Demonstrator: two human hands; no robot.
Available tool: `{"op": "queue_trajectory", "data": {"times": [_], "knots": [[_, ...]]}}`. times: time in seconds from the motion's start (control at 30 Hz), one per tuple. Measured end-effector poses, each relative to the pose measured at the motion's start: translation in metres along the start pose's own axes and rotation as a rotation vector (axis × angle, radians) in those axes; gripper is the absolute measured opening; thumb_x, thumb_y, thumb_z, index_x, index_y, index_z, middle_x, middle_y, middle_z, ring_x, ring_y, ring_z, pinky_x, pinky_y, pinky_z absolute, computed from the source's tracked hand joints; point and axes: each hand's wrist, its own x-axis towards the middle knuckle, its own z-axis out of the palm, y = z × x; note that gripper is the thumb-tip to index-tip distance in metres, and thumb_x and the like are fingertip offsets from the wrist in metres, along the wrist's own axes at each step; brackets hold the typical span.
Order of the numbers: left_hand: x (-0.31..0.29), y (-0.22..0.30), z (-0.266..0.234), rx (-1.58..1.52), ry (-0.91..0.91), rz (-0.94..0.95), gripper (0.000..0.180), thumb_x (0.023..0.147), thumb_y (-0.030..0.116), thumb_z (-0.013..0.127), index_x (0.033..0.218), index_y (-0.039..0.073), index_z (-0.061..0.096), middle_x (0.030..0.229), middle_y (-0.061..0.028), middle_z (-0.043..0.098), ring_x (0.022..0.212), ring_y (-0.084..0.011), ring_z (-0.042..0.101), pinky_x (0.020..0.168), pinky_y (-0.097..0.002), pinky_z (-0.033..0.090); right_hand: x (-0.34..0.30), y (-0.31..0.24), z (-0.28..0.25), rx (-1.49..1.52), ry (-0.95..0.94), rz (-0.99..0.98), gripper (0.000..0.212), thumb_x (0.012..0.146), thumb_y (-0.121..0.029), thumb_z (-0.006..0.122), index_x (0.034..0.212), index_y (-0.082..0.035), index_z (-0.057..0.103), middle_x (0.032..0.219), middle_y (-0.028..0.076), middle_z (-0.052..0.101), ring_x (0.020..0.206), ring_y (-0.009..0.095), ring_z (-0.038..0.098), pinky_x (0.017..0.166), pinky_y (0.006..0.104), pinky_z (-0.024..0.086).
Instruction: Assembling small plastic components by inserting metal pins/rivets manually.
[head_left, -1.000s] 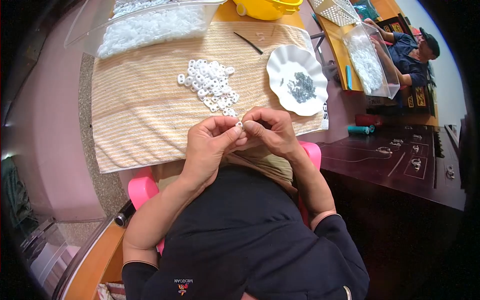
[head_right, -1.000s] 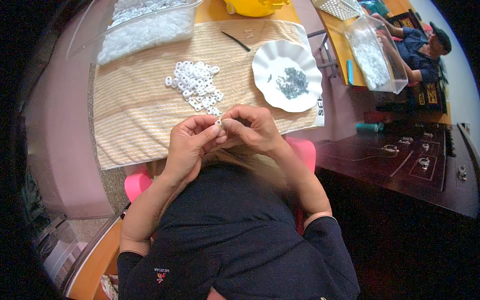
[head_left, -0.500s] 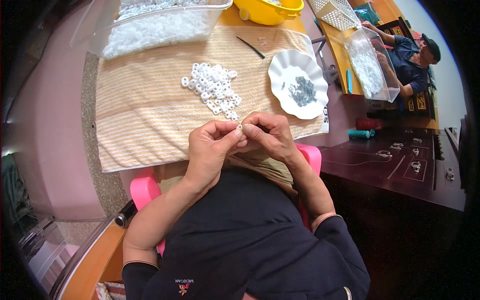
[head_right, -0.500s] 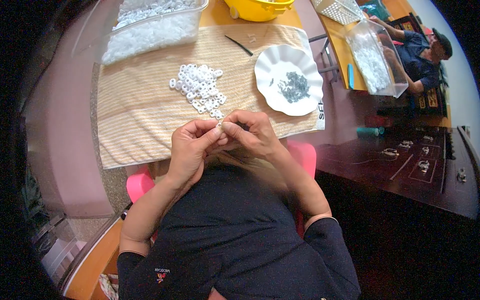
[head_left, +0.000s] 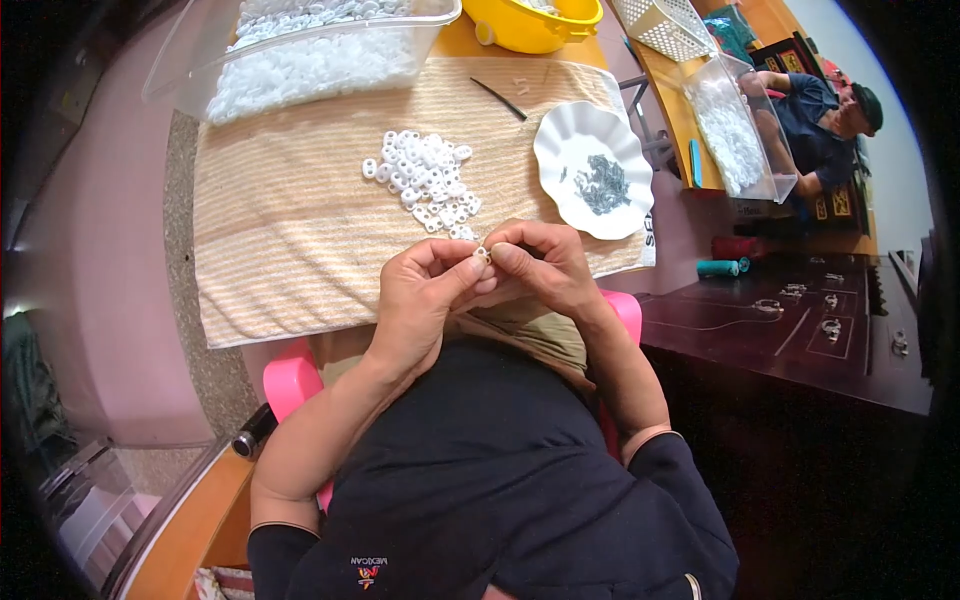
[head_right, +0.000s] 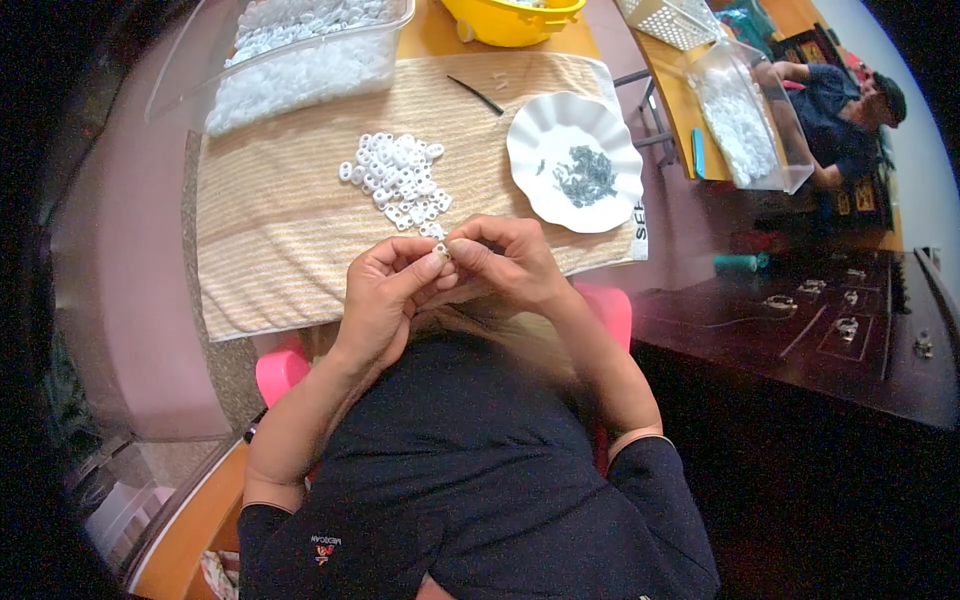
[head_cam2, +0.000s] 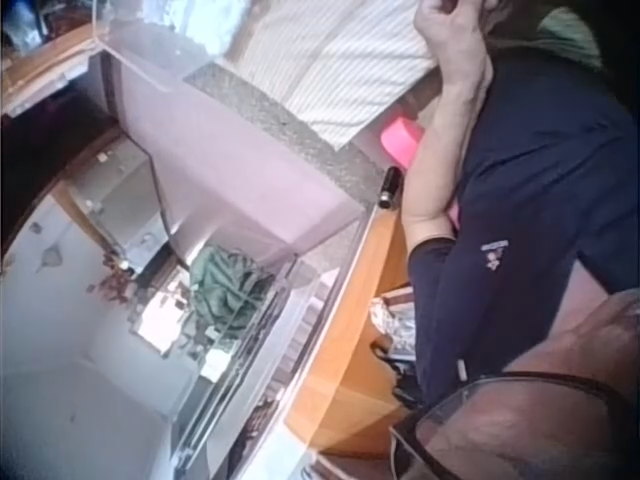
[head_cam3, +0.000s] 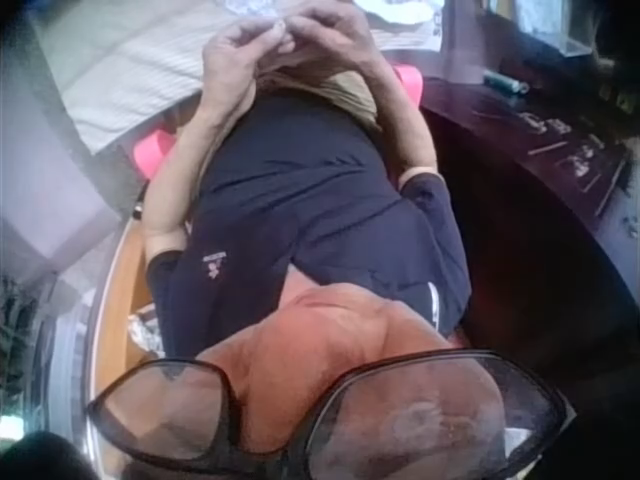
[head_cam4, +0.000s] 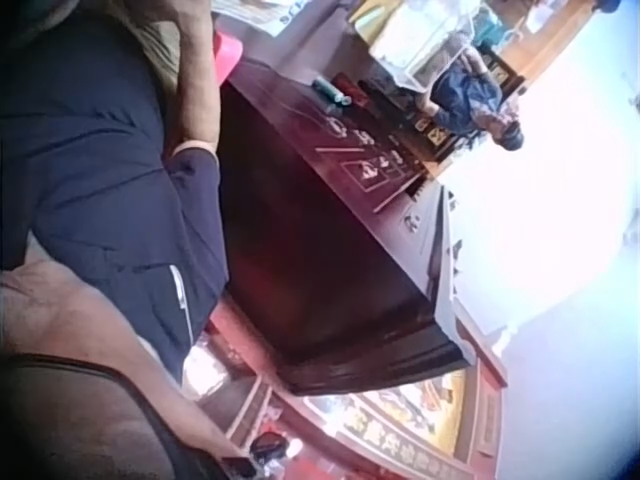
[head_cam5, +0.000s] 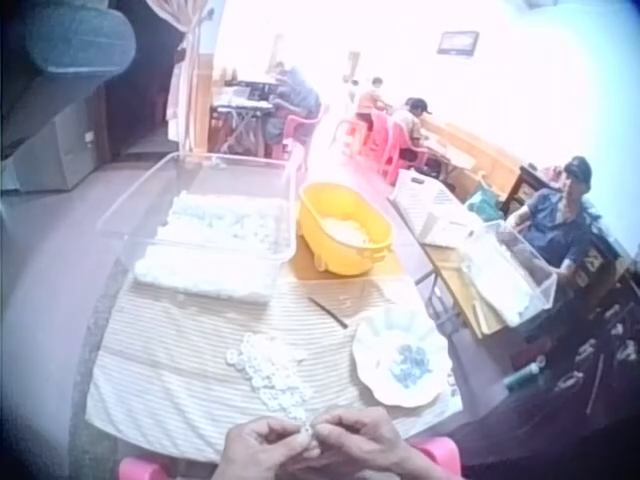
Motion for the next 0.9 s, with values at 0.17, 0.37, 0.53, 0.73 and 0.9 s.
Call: {"op": "queue_trajectory", "data": {"times": [0.17, 0.37, 0.53, 0.73, 0.9], "knots": [[0.001, 0.001, -0.004, -0.036, -0.003, -0.003, 0.013, 0.088, 0.001, 0.063, 0.1, -0.002, 0.061, 0.089, -0.0102, 0.067, 0.079, -0.0146, 0.066, 0.074, -0.0258, 0.057, 0.002, 0.0, -0.001, -0.016, 0.006, -0.002, 0.016, 0.094, -0.01, 0.059, 0.096, 0.005, 0.065, 0.085, 0.002, 0.065, 0.078, 0.007, 0.058, 0.07, 0.0211, 0.048], [0.001, 0.003, -0.004, -0.049, 0.0, -0.01, 0.014, 0.087, 0.0, 0.063, 0.101, -0.002, 0.061, 0.09, -0.0104, 0.067, 0.08, -0.015, 0.066, 0.075, -0.0264, 0.057, 0.003, -0.004, 0.001, 0.04, -0.009, 0.016, 0.015, 0.094, -0.009, 0.059, 0.096, 0.005, 0.065, 0.085, 0.002, 0.065, 0.076, 0.007, 0.058, 0.068, 0.0208, 0.049], [0.0, 0.005, -0.004, -0.061, 0.0, -0.005, 0.014, 0.087, 0.001, 0.063, 0.101, -0.002, 0.061, 0.091, -0.0108, 0.066, 0.079, -0.0151, 0.066, 0.075, -0.0269, 0.058, 0.006, -0.009, -0.003, 0.022, -0.019, 0.01, 0.014, 0.093, -0.008, 0.059, 0.096, 0.005, 0.065, 0.084, 0.003, 0.065, 0.074, 0.007, 0.06, 0.066, 0.0208, 0.049], [-0.002, 0.009, -0.003, -0.106, 0.004, 0.023, 0.014, 0.088, 0.001, 0.063, 0.101, -0.002, 0.061, 0.093, -0.0103, 0.066, 0.079, -0.0144, 0.066, 0.075, -0.0276, 0.058, 0.032, -0.022, -0.007, -0.231, 0.109, -0.056, 0.014, 0.09, -0.006, 0.063, 0.098, 0.005, 0.064, 0.081, 0.004, 0.063, 0.065, 0.007, 0.061, 0.059, 0.0201, 0.05], [-0.001, 0.011, -0.003, -0.128, 0.002, 0.023, 0.014, 0.088, 0.001, 0.063, 0.101, -0.003, 0.061, 0.094, -0.0097, 0.066, 0.08, -0.0137, 0.065, 0.075, -0.0274, 0.058, 0.059, -0.021, -0.006, -0.689, 0.094, -0.221, 0.021, 0.079, -0.006, 0.07, 0.099, 0.0, 0.066, 0.09, 0.01, 0.064, 0.073, 0.019, 0.061, 0.064, 0.0291, 0.048]]}}
